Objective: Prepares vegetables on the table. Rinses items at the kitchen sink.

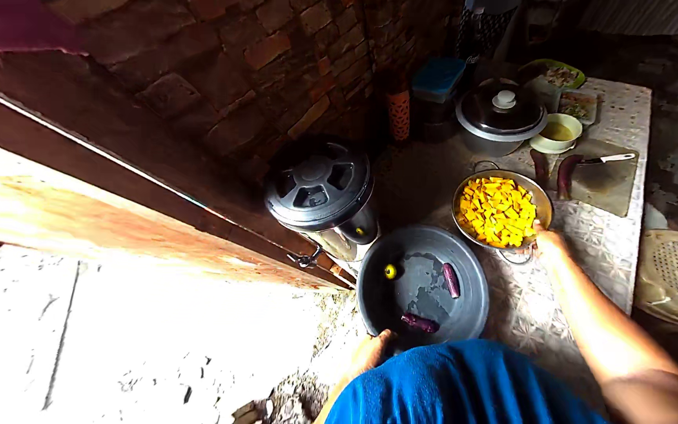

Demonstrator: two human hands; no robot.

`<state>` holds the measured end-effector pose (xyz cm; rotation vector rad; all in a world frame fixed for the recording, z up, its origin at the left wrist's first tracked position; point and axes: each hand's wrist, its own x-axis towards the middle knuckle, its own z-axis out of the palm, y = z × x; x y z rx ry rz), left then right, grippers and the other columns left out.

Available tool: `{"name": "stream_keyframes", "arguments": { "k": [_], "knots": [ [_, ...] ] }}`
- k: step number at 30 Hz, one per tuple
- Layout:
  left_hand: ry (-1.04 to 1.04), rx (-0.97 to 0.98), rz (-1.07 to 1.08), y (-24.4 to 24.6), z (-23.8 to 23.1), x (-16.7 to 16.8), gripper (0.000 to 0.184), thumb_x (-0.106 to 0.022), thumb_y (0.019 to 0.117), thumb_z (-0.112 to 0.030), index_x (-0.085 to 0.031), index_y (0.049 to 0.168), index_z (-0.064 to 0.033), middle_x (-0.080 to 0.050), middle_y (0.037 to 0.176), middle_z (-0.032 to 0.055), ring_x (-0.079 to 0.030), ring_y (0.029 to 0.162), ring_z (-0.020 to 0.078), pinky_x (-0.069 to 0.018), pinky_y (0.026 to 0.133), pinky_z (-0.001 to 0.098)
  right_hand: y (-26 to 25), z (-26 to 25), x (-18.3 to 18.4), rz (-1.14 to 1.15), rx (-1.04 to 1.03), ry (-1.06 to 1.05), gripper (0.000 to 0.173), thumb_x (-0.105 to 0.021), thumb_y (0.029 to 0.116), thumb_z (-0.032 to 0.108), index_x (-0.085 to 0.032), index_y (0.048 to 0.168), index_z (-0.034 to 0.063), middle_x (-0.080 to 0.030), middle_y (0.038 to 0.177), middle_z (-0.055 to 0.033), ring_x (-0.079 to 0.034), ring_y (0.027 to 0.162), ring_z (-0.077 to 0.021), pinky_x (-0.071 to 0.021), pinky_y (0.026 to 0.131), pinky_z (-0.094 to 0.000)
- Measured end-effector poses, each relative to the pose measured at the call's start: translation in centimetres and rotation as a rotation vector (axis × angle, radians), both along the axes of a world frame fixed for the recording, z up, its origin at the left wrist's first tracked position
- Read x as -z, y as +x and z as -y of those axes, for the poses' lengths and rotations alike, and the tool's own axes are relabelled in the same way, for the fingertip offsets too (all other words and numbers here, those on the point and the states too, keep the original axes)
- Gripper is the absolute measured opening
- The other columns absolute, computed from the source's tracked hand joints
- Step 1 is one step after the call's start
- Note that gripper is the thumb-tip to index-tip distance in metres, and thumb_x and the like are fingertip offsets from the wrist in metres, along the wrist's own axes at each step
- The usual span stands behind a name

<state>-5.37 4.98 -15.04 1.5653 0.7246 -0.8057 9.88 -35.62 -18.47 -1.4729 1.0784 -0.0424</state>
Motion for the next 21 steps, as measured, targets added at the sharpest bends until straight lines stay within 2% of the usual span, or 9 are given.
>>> {"name": "stream_keyframes", "arguments": {
  "k": [3, 7, 11, 13, 15, 17, 19, 21],
  "knots": [
    [-0.015, -0.071, 0.021, -0.7, -0.6, 0.1, 0.02, -0.062, 0.101, -0.01, -0.061, 0.115, 0.0033, -0.07, 0.087, 0.009, -0.068, 0.078, 0.0137, -0.0578, 0.077, 0.0325, 3.0, -2.9, -0.6, 0.036, -0.003, 0.122, 0.051, -0.038, 0.1126, 0.04, -0.041, 0.147, 0.0019, -0.056, 0.124, -0.0233, -0.066, 0.087, -0.0294, -0.0581, 0.067, -0.0458],
    [-0.039, -0.122, 0.051, -1.8, -1.2, 0.7, 0.024, -0.063, 0.0993, -0.007, -0.058, 0.12, 0.0039, -0.069, 0.09, 0.0093, -0.069, 0.08, 0.0132, -0.0586, 0.077, 0.0316, 5.9, -7.5, -0.3, 0.075, 0.006, 0.247, 0.052, -0.038, 0.1129, 0.039, -0.037, 0.147, -0.0006, -0.056, 0.112, -0.0228, -0.066, 0.078, -0.0269, -0.0592, 0.065, -0.0403],
    [-0.041, -0.12, 0.048, -2.2, -1.5, 0.9, 0.024, -0.064, 0.0984, -0.008, -0.059, 0.119, 0.0035, -0.07, 0.089, 0.0098, -0.07, 0.078, 0.0143, -0.0591, 0.076, 0.0322, 7.2, -10.6, 0.4, 0.088, -0.17, 0.329, 0.06, -0.037, 0.1121, 0.044, -0.036, 0.147, -0.0049, -0.06, 0.115, -0.0247, -0.068, 0.086, -0.0269, -0.0595, 0.075, -0.0385],
    [-0.074, -0.139, 0.07, -2.2, -1.2, 0.9, 0.019, -0.062, 0.0982, -0.006, -0.059, 0.115, 0.0027, -0.07, 0.085, 0.0081, -0.07, 0.076, 0.0129, -0.0595, 0.074, 0.0304, 7.3, -11.2, 0.3, 0.03, -0.327, 0.334, 0.069, -0.037, 0.1099, 0.052, -0.037, 0.149, -0.0043, -0.061, 0.125, -0.0261, -0.069, 0.097, -0.0302, -0.0588, 0.083, -0.0412],
    [-0.09, -0.152, 0.072, -2.0, -0.7, 0.9, 0.017, -0.061, 0.0986, -0.004, -0.059, 0.114, 0.0037, -0.071, 0.084, 0.0087, -0.07, 0.075, 0.0135, -0.0598, 0.073, 0.0307, 6.8, -11.3, -0.1, -0.067, -0.489, 0.219, 0.071, -0.04, 0.108, 0.055, -0.039, 0.151, -0.0015, -0.062, 0.131, -0.0249, -0.067, 0.104, -0.0317, -0.0556, 0.087, -0.0439],
    [-0.097, -0.154, 0.081, -1.9, -0.3, 1.3, 0.016, -0.061, 0.0988, -0.004, -0.06, 0.113, 0.0037, -0.07, 0.083, 0.0085, -0.07, 0.075, 0.0134, -0.0596, 0.073, 0.0306, 5.1, -11.8, -1.1, -0.116, -0.649, -0.046, 0.067, -0.044, 0.1082, 0.051, -0.047, 0.144, -0.0055, -0.064, 0.128, -0.0257, -0.066, 0.11, -0.0341, -0.0515, 0.095, -0.0486],
    [-0.106, -0.151, 0.085, -1.7, 0.0, 1.4, 0.014, -0.06, 0.0996, -0.004, -0.06, 0.111, 0.0038, -0.071, 0.083, 0.0085, -0.07, 0.074, 0.0134, -0.0599, 0.073, 0.0305, 2.5, -12.1, -2.4, -0.023, -0.813, -0.396, 0.054, -0.05, 0.108, 0.04, -0.061, 0.13, -0.0078, -0.067, 0.122, -0.0283, -0.064, 0.116, -0.0403, -0.0472, 0.103, -0.057],
    [-0.107, -0.141, 0.08, -1.4, 0.2, 1.4, 0.013, -0.059, 0.1008, -0.005, -0.061, 0.11, 0.004, -0.071, 0.083, 0.0088, -0.07, 0.075, 0.0135, -0.0602, 0.073, 0.0307, -0.6, -11.8, -2.9, 0.134, -0.918, -0.652, 0.044, -0.054, 0.1061, 0.031, -0.064, 0.134, -0.0011, -0.068, 0.125, -0.0228, -0.064, 0.12, -0.0372, -0.0473, 0.107, -0.0536]
  ]
}}
